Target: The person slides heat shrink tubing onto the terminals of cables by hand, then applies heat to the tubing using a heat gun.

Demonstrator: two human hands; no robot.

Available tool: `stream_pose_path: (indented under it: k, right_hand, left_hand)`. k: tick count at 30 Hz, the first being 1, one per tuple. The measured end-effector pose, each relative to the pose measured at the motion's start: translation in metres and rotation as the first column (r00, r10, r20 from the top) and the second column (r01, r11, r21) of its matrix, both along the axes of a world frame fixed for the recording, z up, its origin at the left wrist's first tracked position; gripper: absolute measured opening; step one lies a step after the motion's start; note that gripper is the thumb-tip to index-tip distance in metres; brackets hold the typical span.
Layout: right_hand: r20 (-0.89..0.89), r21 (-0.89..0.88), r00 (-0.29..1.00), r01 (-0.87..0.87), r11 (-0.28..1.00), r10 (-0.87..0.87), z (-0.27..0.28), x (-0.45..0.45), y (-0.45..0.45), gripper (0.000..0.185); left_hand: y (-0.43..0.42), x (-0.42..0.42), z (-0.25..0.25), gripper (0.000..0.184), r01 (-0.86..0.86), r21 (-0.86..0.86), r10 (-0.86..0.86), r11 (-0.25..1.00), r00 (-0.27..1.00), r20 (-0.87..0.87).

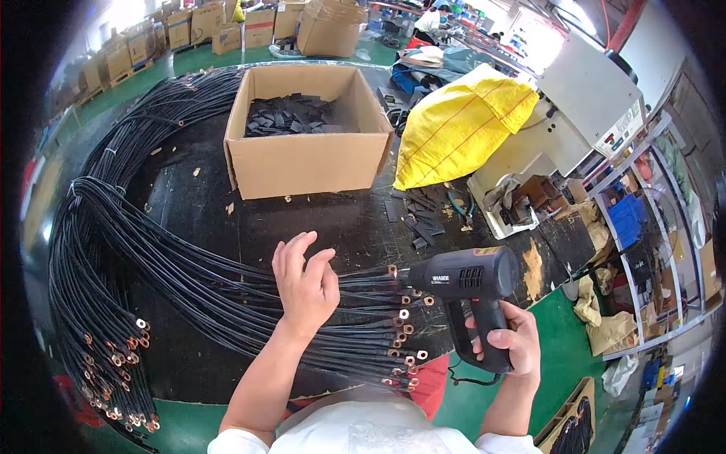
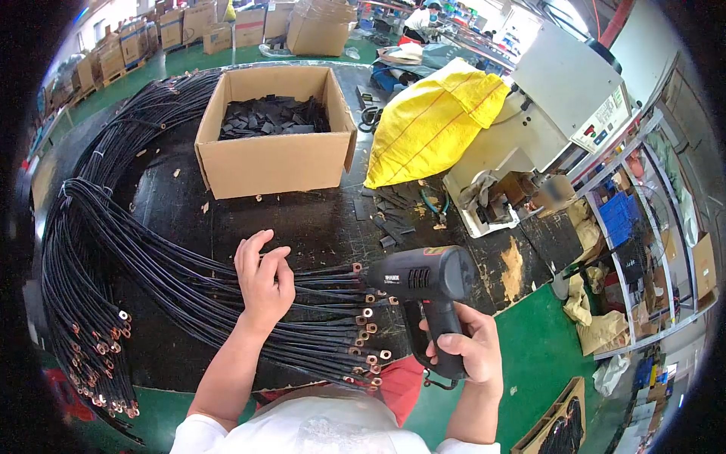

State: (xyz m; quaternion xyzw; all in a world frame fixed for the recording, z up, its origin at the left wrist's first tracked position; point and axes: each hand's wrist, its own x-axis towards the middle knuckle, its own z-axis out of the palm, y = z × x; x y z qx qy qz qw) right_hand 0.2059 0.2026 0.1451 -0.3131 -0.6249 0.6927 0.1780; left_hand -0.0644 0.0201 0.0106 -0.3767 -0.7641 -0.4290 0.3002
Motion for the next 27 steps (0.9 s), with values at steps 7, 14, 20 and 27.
stream_pose_path:
  k: [7, 14, 20, 27]
  right_hand:
    - [-0.001, -0.001, 1.0, -0.009, 1.0, 0.009, 0.0, 0.005, -0.002, 0.06]
    - [0.028, 0.04, 0.999, 0.033, 0.999, -0.034, 0.003, 0.025, 0.004, 0.048]
    - [-0.218, 0.253, 0.869, 0.489, 0.835, -0.443, 0.0, 0.101, 0.043, 0.064]
    - [-0.243, 0.274, 0.62, 0.782, 0.56, -0.746, -0.062, 0.162, 0.07, 0.055]
  left_hand:
    - [0.001, -0.001, -0.001, 0.024, 0.012, -0.003, -0.012, 1.0, 1.0, 0.0]
    - [0.003, -0.001, -0.006, 0.025, -0.001, 0.005, 0.001, 1.0, 1.0, 0.004]
    - [0.004, -0.001, -0.008, 0.024, -0.002, -0.041, 0.001, 0.999, 1.0, -0.019]
    - [-0.01, 0.008, 0.006, 0.025, -0.03, -0.034, 0.03, 0.999, 0.999, 0.021]
